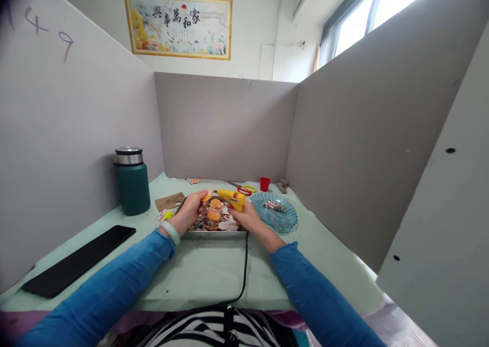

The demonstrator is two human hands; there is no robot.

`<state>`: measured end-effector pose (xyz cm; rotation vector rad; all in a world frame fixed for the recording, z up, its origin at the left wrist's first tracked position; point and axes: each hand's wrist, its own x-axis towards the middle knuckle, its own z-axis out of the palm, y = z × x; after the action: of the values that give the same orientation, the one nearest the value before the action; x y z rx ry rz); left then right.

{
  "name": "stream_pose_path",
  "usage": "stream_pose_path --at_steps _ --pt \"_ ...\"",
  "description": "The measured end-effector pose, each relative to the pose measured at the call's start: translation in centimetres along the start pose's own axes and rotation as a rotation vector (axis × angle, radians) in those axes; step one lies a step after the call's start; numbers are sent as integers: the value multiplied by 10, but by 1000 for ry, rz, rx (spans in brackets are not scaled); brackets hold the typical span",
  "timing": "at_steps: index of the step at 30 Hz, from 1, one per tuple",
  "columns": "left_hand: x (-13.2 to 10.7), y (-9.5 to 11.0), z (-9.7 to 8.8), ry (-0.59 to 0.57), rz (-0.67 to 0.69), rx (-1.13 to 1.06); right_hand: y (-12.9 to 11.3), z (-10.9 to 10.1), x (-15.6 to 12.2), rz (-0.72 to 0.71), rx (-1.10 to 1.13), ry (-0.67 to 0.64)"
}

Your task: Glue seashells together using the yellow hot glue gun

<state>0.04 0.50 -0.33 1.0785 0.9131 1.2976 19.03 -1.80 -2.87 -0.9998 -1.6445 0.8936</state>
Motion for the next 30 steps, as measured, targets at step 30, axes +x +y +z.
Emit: stream_pose_path --at_steps 30 --pt "-2 -2 1 9 23 63 2 -1 0 -35 10 -48"
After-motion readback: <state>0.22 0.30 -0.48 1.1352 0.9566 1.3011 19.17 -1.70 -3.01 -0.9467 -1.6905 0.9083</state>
